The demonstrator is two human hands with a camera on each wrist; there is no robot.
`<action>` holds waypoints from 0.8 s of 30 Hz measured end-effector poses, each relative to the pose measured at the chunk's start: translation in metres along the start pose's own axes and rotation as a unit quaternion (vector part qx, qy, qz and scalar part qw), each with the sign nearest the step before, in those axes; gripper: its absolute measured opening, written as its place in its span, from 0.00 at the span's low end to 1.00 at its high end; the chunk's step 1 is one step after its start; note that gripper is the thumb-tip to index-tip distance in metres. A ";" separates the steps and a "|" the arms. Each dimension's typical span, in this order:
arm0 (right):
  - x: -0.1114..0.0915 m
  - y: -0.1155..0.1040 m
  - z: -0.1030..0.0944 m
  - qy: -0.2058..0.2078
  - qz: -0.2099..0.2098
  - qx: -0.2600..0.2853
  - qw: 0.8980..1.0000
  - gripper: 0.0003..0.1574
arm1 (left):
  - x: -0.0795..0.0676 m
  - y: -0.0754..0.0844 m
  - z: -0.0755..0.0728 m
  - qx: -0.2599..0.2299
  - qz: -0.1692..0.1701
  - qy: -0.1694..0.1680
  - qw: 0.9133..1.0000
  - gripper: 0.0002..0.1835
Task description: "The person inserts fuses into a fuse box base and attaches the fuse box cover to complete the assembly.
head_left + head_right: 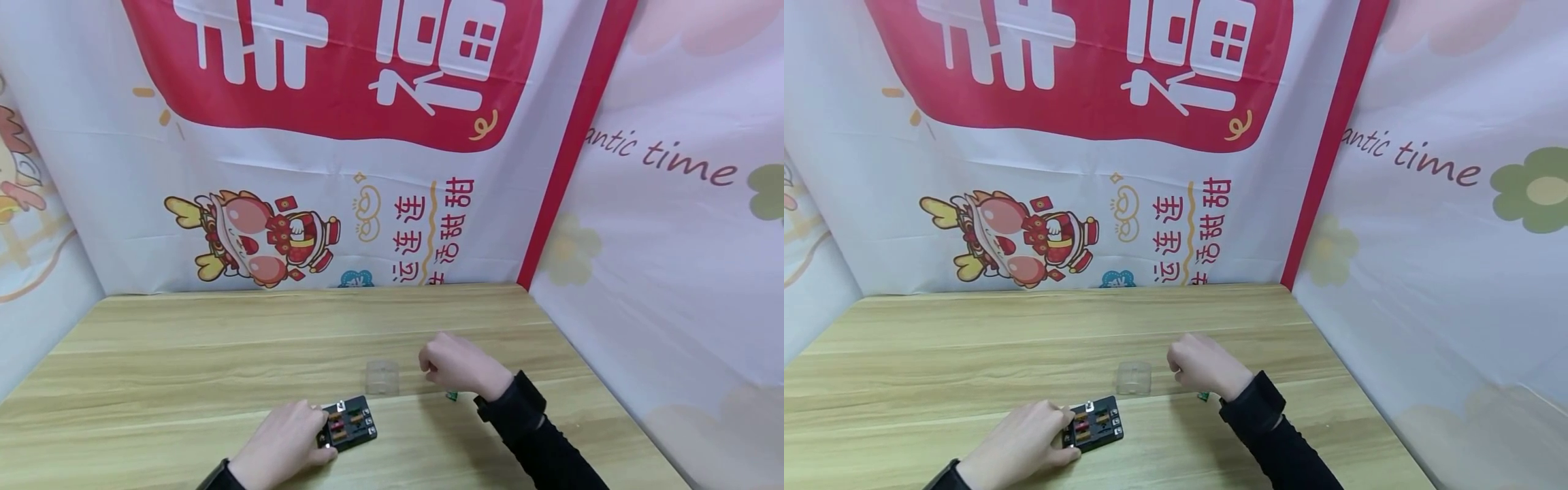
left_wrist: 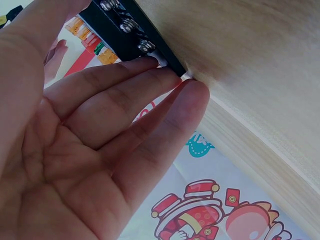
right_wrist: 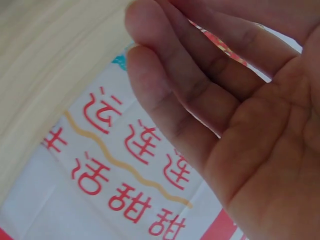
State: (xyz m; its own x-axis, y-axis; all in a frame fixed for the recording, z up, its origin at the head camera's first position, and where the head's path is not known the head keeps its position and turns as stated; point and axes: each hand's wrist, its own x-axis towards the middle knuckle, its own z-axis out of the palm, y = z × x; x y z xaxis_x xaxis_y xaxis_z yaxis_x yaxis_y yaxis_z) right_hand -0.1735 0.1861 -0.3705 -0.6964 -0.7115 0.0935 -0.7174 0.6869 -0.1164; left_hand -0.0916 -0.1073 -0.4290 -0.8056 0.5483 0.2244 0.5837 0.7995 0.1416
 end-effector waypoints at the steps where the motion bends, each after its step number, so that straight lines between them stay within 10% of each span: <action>1: -0.002 0.002 0.002 0.004 -0.002 -0.003 1.000 0.18 | 0.000 0.000 0.000 -0.001 0.000 0.000 1.000 0.18; 24: -0.030 0.038 0.020 -0.039 0.000 0.009 0.999 0.18 | 0.001 0.001 0.000 0.006 -0.006 -0.003 1.000 0.19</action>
State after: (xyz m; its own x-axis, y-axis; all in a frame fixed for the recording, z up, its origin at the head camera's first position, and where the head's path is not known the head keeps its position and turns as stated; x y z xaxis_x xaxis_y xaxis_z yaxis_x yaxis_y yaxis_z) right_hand -0.1793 0.2304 -0.3977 -0.6926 -0.7211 0.0152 -0.7162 0.6850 -0.1338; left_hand -0.0916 -0.1063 -0.4285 -0.8129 0.5407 0.2164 0.5730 0.8089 0.1317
